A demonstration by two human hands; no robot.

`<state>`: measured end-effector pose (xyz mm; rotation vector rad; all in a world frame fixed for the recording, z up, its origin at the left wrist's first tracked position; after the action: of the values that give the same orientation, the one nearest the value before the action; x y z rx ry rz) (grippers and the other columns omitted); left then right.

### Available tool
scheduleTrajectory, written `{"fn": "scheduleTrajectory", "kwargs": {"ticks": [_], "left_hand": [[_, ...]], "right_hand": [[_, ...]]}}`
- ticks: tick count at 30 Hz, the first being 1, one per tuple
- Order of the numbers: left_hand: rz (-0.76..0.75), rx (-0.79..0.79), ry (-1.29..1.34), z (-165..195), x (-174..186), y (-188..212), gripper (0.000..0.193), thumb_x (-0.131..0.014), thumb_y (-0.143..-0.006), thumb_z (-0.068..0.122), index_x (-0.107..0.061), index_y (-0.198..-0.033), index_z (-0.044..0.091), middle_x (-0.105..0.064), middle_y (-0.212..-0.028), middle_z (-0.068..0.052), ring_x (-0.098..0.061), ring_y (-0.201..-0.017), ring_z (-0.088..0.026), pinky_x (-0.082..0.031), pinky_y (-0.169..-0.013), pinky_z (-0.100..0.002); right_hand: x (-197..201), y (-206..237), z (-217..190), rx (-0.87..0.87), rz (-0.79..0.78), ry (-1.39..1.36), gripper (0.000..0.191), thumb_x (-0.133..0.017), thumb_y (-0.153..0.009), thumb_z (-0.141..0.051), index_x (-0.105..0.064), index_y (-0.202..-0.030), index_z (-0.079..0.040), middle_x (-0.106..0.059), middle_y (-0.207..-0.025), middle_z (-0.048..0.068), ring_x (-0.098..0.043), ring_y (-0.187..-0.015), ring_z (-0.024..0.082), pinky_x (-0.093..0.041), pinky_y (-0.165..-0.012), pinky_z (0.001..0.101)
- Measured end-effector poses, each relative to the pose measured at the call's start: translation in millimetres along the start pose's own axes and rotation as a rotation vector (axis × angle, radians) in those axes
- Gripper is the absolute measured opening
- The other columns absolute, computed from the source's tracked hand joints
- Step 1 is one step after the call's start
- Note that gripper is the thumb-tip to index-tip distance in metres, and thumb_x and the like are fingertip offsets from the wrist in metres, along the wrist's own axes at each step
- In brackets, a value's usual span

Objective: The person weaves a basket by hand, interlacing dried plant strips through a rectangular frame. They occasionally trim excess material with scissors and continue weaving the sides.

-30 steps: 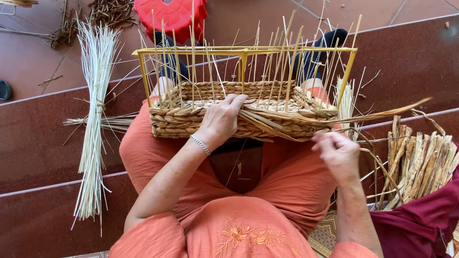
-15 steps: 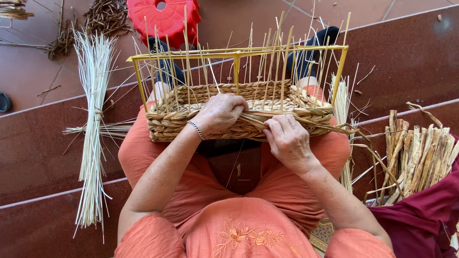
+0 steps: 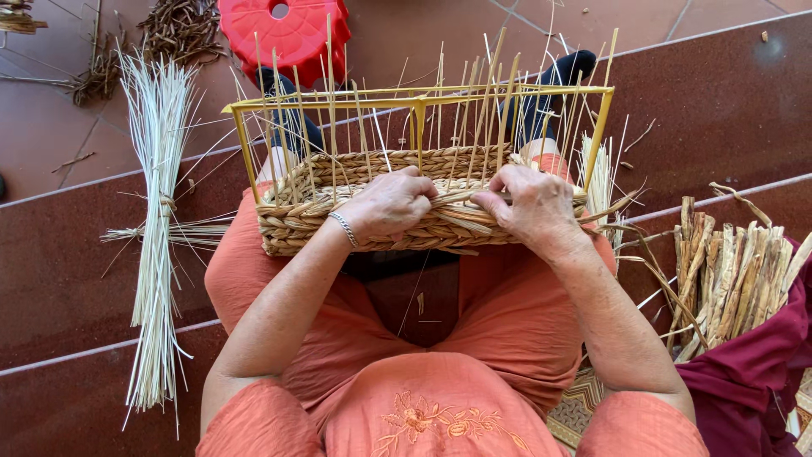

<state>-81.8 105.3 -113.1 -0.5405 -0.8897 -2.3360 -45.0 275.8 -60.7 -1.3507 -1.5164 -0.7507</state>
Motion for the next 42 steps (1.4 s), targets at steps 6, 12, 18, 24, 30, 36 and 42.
{"fn": "scheduleTrajectory", "kwargs": {"ticks": [6,12,18,24,30,36,42], "left_hand": [[0.178,0.066,-0.573,17,-21,-9,0.013,-0.055,-0.098,0.000,-0.062,-0.090,-0.007,-0.051,-0.120,-0.024,-0.063,-0.067,-0.018,-0.061,-0.055,-0.035],[0.233,-0.092,-0.302,23,-16,-17,0.028,-0.061,-0.087,-0.004,-0.059,-0.115,-0.005,-0.063,-0.107,-0.021,-0.066,-0.072,-0.025,-0.058,-0.068,-0.039],[0.201,-0.242,0.216,14,8,0,0.038,-0.068,-0.087,0.009,-0.069,-0.125,0.008,-0.074,-0.100,-0.008,-0.072,-0.088,-0.020,-0.058,-0.080,-0.036],[0.148,-0.232,0.139,19,3,8,0.031,-0.079,-0.084,0.022,-0.070,-0.110,0.009,-0.069,-0.092,-0.009,-0.068,-0.082,-0.023,-0.055,-0.074,-0.036],[0.295,-0.197,-0.188,27,-10,0,0.031,-0.070,-0.095,0.039,-0.066,-0.102,0.009,-0.067,-0.099,-0.010,-0.065,-0.089,-0.028,-0.050,-0.081,-0.046],[0.305,-0.139,-0.053,13,-19,-6,0.024,-0.051,-0.102,0.019,-0.056,-0.124,0.012,-0.066,-0.103,-0.010,-0.067,-0.079,-0.027,-0.053,-0.074,-0.041],[0.505,-0.460,-0.057,23,-2,23,0.015,-0.065,-0.097,0.013,-0.057,-0.108,0.007,-0.066,-0.103,-0.014,-0.067,-0.086,-0.031,-0.052,-0.072,-0.045]], "right_hand": [[-3,10,23,-0.161,-0.078,0.123,0.055,-0.081,-0.080,-0.064,-0.069,-0.079,-0.010,-0.071,-0.072,0.009,-0.069,-0.062,0.025,-0.053,-0.059,0.0411],[16,13,32,-0.215,-0.220,-0.537,0.027,-0.081,-0.083,-0.033,-0.072,-0.096,-0.010,-0.074,-0.081,0.005,-0.068,-0.070,0.018,-0.056,-0.061,0.0304],[61,2,-31,0.241,0.271,0.176,0.017,-0.084,-0.095,-0.018,-0.072,-0.094,-0.007,-0.068,-0.100,0.008,-0.061,-0.092,0.021,-0.053,-0.073,0.0304],[68,6,-88,0.581,0.522,0.410,0.004,-0.077,-0.097,-0.019,-0.074,-0.097,-0.016,-0.074,-0.109,-0.003,-0.062,-0.088,0.015,-0.052,-0.071,0.0323],[41,-22,-3,-0.038,-0.275,0.180,0.025,-0.080,-0.091,-0.035,-0.071,-0.085,-0.012,-0.067,-0.079,0.009,-0.064,-0.060,0.022,-0.052,-0.060,0.0414],[27,-21,27,-0.075,-0.329,-0.022,0.022,-0.084,-0.083,-0.030,-0.076,-0.080,-0.010,-0.069,-0.082,0.009,-0.070,-0.070,0.024,-0.053,-0.065,0.0404],[9,-9,-8,0.071,-0.009,-0.217,0.029,-0.079,-0.091,-0.037,-0.072,-0.092,-0.010,-0.073,-0.080,0.007,-0.071,-0.068,0.017,-0.055,-0.062,0.0324]]}}
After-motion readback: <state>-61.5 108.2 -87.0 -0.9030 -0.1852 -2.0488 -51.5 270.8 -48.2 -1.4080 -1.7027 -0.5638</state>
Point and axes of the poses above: each hand's wrist, its own y-axis away from the middle knuckle, its own x-axis out of the back of the hand, z = x × y, the point moved 9 cm from there along -y, towards the middle knuckle
